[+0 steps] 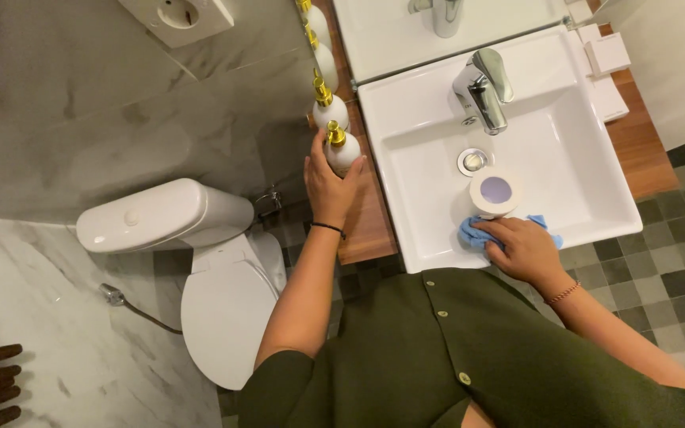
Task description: The person wipes the toilet tank lid and then the sink basin, faucet, and countertop using a blue cloth. They temporarily move a soap dispenser and a roll of toilet paper into the sink to clean the countertop underneath, then return them to their original positions.
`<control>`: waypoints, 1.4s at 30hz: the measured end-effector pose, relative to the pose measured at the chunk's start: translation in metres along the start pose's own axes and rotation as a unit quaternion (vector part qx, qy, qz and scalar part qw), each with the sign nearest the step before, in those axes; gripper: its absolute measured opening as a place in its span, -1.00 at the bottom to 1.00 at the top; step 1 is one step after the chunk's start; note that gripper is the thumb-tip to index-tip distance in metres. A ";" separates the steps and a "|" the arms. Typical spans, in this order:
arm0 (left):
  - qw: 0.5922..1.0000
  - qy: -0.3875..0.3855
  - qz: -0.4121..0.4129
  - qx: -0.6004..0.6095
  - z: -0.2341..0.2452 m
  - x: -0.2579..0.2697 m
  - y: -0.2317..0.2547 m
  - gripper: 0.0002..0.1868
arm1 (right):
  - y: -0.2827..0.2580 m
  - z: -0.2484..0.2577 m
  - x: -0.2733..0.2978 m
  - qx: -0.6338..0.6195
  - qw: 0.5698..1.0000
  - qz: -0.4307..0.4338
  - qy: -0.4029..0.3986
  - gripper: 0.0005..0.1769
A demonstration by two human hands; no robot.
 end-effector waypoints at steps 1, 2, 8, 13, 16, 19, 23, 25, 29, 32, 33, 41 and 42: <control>1.000 -0.001 -0.001 0.001 -0.005 -0.002 -0.005 0.00 | 0.001 -0.001 0.001 0.001 1.000 -0.002 0.000 -0.58; 1.000 0.013 0.007 0.011 -0.010 -0.004 -0.010 0.00 | 0.002 -0.002 0.002 -0.006 1.000 -0.002 -0.001 -0.57; 0.996 0.038 0.062 0.049 -0.030 -0.005 -0.031 -0.38 | 0.005 -0.004 0.003 -0.011 1.000 0.003 0.007 -0.58; 0.992 0.077 0.059 0.081 -0.025 0.003 -0.034 -0.58 | 0.007 -0.006 0.004 -0.016 1.000 0.013 0.018 -0.58; 0.991 0.088 0.053 0.090 -0.014 0.008 -0.020 -0.65 | 0.007 -0.006 0.004 -0.017 1.000 0.009 0.011 -0.58; 0.986 0.110 -0.004 0.129 0.007 0.007 0.017 -0.65 | 0.007 -0.006 0.005 -0.019 1.000 0.006 0.012 -0.59; 0.968 0.078 -0.062 0.230 0.020 -0.002 0.083 -0.67 | 0.010 -0.009 0.008 -0.013 0.999 0.018 0.025 -0.57; 0.961 0.044 -0.071 0.264 0.005 -0.003 0.102 -0.66 | 0.010 -0.009 0.006 -0.010 0.999 0.017 0.028 -0.56; 0.955 -0.037 -0.063 0.288 -0.065 0.010 0.107 -0.59 | 0.007 -0.004 0.004 -0.035 0.997 0.039 0.055 -0.58; 0.956 -0.092 -0.036 0.275 -0.111 0.025 0.105 -0.60 | 0.006 -0.001 0.003 -0.038 0.996 0.044 0.063 -0.59; 0.956 -0.128 -0.017 0.265 -0.126 0.031 0.104 -0.61 | 0.004 0.001 0.002 -0.035 0.996 0.045 0.065 -0.59; 0.959 -0.194 0.018 0.204 -0.166 0.051 0.093 -0.65 | 0.003 0.002 0.001 -0.038 0.997 0.048 0.055 -0.60; 0.959 -0.205 0.021 0.197 -0.168 0.051 0.090 -0.66 | 0.004 0.001 0.000 -0.032 0.997 0.049 0.058 -0.60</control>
Point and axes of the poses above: each hand's wrist, its own x-axis away from the middle knuckle, its own z-axis out of the back of the hand, y = z × x, the point moved 5 cm from there along -x, towards the middle knuckle, and after that the axes turned 2 degrees about y, right-handed, at the moved point
